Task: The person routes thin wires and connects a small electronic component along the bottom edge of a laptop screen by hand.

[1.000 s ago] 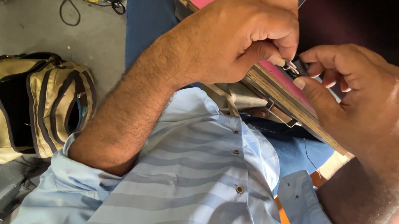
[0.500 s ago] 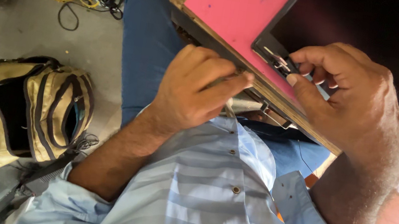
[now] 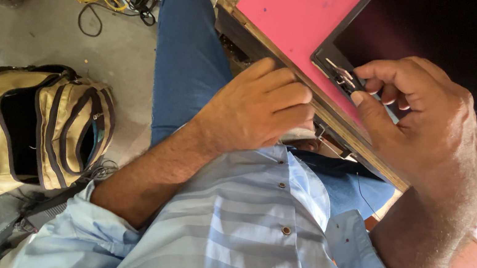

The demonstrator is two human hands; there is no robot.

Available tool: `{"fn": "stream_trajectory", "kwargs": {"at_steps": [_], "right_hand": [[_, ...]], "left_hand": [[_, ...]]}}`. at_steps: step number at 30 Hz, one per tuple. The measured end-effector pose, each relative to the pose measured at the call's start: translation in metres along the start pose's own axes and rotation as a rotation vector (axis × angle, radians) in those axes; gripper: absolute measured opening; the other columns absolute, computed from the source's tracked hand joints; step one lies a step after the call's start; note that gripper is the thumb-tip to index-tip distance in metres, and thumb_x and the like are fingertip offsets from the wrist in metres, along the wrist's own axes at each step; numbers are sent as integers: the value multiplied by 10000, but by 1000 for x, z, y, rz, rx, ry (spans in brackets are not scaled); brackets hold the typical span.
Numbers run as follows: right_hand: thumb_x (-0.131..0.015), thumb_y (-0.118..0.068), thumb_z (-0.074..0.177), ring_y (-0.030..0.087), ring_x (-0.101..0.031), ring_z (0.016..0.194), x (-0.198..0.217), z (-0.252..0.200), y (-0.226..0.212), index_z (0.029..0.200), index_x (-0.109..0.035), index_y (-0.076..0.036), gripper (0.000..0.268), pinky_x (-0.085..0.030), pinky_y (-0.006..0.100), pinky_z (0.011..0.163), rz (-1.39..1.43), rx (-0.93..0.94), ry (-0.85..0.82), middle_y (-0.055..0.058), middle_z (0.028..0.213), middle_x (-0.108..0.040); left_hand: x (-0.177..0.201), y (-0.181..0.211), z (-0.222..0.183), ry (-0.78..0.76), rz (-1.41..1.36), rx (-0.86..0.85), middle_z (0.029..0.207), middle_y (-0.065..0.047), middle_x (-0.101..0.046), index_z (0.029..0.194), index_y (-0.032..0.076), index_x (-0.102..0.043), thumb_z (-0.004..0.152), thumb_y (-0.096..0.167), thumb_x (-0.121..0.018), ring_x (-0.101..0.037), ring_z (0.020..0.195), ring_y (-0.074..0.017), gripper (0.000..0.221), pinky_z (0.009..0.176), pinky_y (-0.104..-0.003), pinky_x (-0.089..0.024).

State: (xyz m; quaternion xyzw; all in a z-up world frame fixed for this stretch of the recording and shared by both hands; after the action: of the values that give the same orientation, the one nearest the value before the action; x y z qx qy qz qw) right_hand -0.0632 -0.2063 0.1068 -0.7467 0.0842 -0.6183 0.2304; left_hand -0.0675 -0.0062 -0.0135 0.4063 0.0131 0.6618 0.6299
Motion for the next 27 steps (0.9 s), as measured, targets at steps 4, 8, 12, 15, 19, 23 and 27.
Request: {"fn": "stream_trajectory", "kwargs": {"at_steps": [4,8,12,15,19,23,27], "right_hand": [[-776,-24,914,138,-640,771,2,2,-7,1142,-731,-19,233,-529,273,664,-20,-13,-4,89,906,-660],[-750,2,884,135,-633,752,2,6,-16,1097,-718,-9,216,-520,273,638,1,-17,16,94,878,-653],[-764,28,867,154,-596,714,2,7,-21,1069,-723,9,207,-487,299,616,-42,10,34,107,865,-653],[-749,16,903,138,-587,732,-2,3,-22,1090,-711,-7,192,-490,286,649,-28,-23,65,88,883,-642],[-760,39,937,130,-583,762,-7,-3,-19,1126,-695,-7,205,-490,277,686,-40,-25,93,87,911,-652],[-756,49,948,75,-570,779,-11,-5,-16,1150,-636,4,239,-460,237,662,74,-79,142,63,991,-682],[-765,48,959,51,-564,769,-13,-7,-17,1121,-659,-1,199,-440,214,630,95,-117,132,42,977,-695]], "left_hand": [[7,2,-9,101,11,79,1014,-31,-551,937,84,-665,974,348,-843,-560,991,-238,321,835,-445,-423],[7,9,-6,274,93,229,1235,-32,-584,1131,109,-696,1016,278,-844,-534,1212,-272,252,992,-433,-429],[4,2,7,253,105,254,1392,-54,-582,1259,114,-680,976,330,-802,-485,1379,-307,376,1116,-480,-365],[-1,-5,12,237,77,267,1411,-33,-592,1286,118,-673,992,340,-780,-478,1419,-286,384,1150,-471,-331],[-11,-15,12,230,85,248,1366,28,-618,1310,137,-678,1022,347,-759,-516,1408,-201,366,1174,-431,-288],[-17,-21,8,243,59,223,1351,32,-624,1311,149,-674,1016,353,-758,-521,1393,-184,368,1230,-441,-258],[-23,-26,5,258,46,195,1349,28,-626,1320,153,-669,1010,368,-761,-521,1382,-178,388,1232,-437,-251]]}}
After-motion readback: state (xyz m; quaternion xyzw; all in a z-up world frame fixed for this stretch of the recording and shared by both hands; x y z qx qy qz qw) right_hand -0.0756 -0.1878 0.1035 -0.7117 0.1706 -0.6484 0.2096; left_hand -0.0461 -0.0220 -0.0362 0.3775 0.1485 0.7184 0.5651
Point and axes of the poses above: each hand's wrist, its own z-axis towards the middle knuckle, its own x-axis out of the back of the hand, y = z × x, the point moved 2 cm from there along z, towards the middle knuckle
